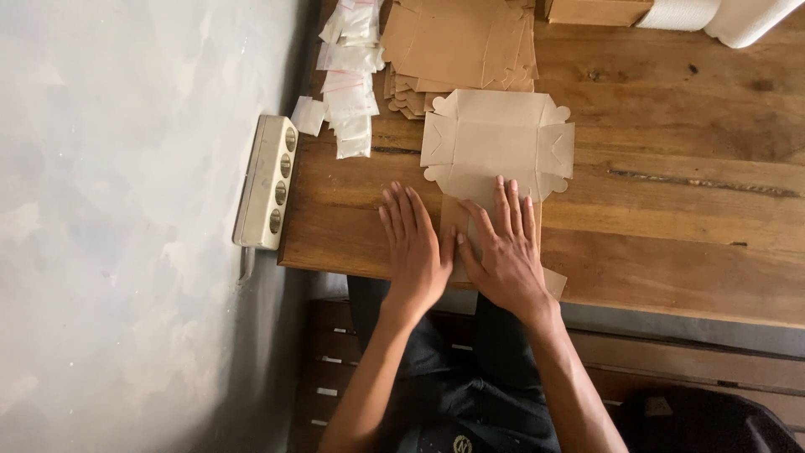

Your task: The person folds flat cardboard pieces along pre-scored lines to form box shapes. They repeatedly pick up a piece, fold the side flaps inward, and press the creases to set the shape. The person handles the cardboard by hand without using tools.

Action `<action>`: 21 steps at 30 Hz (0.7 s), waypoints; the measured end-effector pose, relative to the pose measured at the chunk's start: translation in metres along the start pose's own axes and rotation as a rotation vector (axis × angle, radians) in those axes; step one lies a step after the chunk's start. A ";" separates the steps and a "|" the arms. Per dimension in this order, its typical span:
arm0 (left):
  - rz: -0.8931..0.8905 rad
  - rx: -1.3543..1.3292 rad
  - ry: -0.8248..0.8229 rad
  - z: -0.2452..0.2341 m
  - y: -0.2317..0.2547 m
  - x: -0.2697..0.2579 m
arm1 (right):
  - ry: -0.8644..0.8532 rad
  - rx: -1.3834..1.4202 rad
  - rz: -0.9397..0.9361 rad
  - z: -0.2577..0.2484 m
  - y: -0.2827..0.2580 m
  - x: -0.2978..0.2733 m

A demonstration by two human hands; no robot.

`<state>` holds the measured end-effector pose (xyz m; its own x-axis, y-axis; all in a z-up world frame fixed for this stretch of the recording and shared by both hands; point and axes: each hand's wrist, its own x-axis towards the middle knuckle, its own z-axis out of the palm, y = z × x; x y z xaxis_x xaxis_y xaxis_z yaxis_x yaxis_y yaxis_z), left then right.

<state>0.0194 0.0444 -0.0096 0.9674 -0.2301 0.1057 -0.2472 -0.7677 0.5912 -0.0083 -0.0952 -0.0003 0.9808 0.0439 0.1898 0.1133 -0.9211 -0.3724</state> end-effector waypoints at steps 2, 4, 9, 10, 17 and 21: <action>-0.008 -0.032 -0.002 -0.005 0.005 -0.014 | 0.000 0.003 -0.001 0.000 0.000 -0.001; -0.018 -0.063 -0.007 -0.006 0.008 -0.023 | -0.002 0.008 0.000 0.000 0.001 -0.001; -0.068 -0.009 0.021 -0.002 0.009 -0.023 | 0.007 0.025 -0.005 0.002 0.001 -0.001; -0.067 -0.011 0.022 -0.001 0.008 -0.020 | 0.008 0.023 -0.006 0.002 0.002 -0.001; -0.049 0.038 0.080 0.011 -0.004 0.012 | -0.018 0.005 0.005 0.001 0.002 0.001; -0.053 0.060 0.101 0.019 -0.012 0.032 | -0.022 -0.011 0.014 0.000 0.000 0.001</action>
<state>0.0523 0.0344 -0.0285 0.9790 -0.1296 0.1574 -0.1959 -0.8122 0.5495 -0.0071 -0.0949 -0.0002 0.9856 0.0397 0.1645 0.0982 -0.9259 -0.3649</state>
